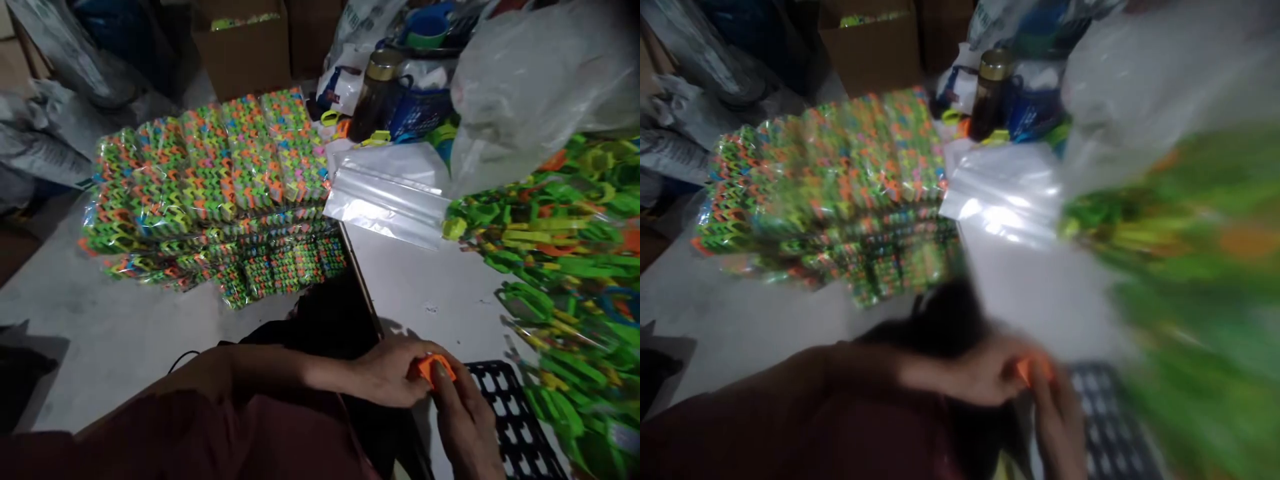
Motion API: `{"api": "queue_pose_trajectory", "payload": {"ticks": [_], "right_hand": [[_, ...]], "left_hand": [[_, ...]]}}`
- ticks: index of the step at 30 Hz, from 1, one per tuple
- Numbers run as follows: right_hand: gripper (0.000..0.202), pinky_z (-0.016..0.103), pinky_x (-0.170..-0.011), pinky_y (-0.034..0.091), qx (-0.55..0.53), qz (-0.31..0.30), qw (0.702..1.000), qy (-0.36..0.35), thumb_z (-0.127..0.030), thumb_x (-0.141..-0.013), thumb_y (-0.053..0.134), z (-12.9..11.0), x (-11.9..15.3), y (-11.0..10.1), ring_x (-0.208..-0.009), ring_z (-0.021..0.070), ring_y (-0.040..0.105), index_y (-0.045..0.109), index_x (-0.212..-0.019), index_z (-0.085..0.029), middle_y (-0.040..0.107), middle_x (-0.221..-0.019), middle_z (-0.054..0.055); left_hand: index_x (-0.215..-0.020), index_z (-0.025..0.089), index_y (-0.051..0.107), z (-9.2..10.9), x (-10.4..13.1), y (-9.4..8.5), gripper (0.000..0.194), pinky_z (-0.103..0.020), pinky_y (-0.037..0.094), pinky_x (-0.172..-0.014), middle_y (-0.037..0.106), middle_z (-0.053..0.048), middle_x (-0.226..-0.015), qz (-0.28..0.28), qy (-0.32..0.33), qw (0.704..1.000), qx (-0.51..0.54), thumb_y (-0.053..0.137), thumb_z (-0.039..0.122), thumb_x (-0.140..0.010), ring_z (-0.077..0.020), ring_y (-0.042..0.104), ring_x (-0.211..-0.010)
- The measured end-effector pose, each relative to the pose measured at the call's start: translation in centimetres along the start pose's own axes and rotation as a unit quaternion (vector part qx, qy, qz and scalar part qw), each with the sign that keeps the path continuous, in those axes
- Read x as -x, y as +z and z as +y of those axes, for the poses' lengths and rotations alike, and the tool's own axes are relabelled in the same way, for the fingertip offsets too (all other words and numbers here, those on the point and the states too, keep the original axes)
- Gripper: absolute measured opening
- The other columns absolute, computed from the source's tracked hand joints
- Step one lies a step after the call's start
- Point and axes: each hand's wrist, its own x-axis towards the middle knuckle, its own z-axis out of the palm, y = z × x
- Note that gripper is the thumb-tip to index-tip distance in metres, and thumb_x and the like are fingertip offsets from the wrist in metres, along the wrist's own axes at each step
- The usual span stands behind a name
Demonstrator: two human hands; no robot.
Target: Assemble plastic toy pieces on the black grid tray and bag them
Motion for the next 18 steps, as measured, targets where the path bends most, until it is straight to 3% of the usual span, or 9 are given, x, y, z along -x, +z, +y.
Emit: {"api": "queue_pose_trajectory", "payload": {"ticks": [5, 8, 12, 15, 18], "right_hand": [[0.073, 0.046, -0.081, 0.048, 0.002, 0.031, 0.996, 0.079, -0.076, -0.074, 0.049, -3.0, -0.3, 0.0, -0.098, 0.0352, 0.062, 0.066, -0.114, -0.017, 0.07, -0.101, 0.012], [0.071, 0.052, -0.089, 0.044, 0.012, 0.055, 0.993, 0.107, -0.074, -0.075, 0.05, -5.7, -0.1, 0.2, -0.106, 0.0388, 0.059, 0.065, -0.119, -0.019, 0.068, -0.111, 0.013], [0.067, 0.055, -0.094, 0.042, 0.018, 0.067, 0.991, 0.111, -0.069, -0.08, 0.051, -8.1, 0.3, 0.2, -0.112, 0.0397, 0.056, 0.062, -0.125, -0.022, 0.065, -0.118, 0.014], [0.067, 0.057, -0.095, 0.041, 0.046, 0.06, 0.994, 0.08, -0.07, -0.081, 0.049, -7.9, 0.5, 0.2, -0.113, 0.0408, 0.056, 0.063, -0.123, -0.02, 0.065, -0.119, 0.015], [0.064, 0.051, -0.088, 0.047, 0.067, 0.04, 0.996, 0.034, -0.069, -0.083, 0.048, -6.2, 0.6, 0.3, -0.107, 0.0379, 0.059, 0.065, -0.12, -0.018, 0.068, -0.114, 0.014]], "left_hand": [[-0.119, 0.019, 0.063, 0.8, 0.4, -1.1, 0.045, -0.033, 0.044, -0.098, 0.066, -0.007, -0.109, 0.035, 0.033, 0.998, -0.046, 0.057, 0.006, -0.078, -0.0202, 0.058, -0.104], [-0.114, 0.015, 0.065, 0.0, 0.4, -1.6, 0.034, -0.033, 0.048, -0.091, 0.066, -0.009, -0.101, 0.05, -0.005, 0.998, -0.024, 0.065, 0.018, -0.081, -0.0204, 0.059, -0.096], [-0.112, 0.015, 0.067, -1.3, 0.3, -1.7, 0.034, -0.028, 0.05, -0.077, 0.065, -0.007, -0.09, 0.04, -0.058, 0.997, 0.043, 0.069, 0.029, -0.082, -0.0178, 0.06, -0.083], [-0.115, 0.015, 0.066, -1.8, 0.5, -1.7, 0.041, -0.027, 0.05, -0.075, 0.065, -0.006, -0.089, 0.017, -0.081, 0.995, 0.064, 0.073, 0.03, -0.077, -0.0174, 0.06, -0.082], [-0.118, 0.016, 0.066, -1.8, 1.0, -2.0, 0.046, -0.027, 0.05, -0.073, 0.065, -0.004, -0.087, -0.004, -0.121, 0.99, 0.067, 0.074, 0.033, -0.076, -0.0166, 0.059, -0.078]]}}
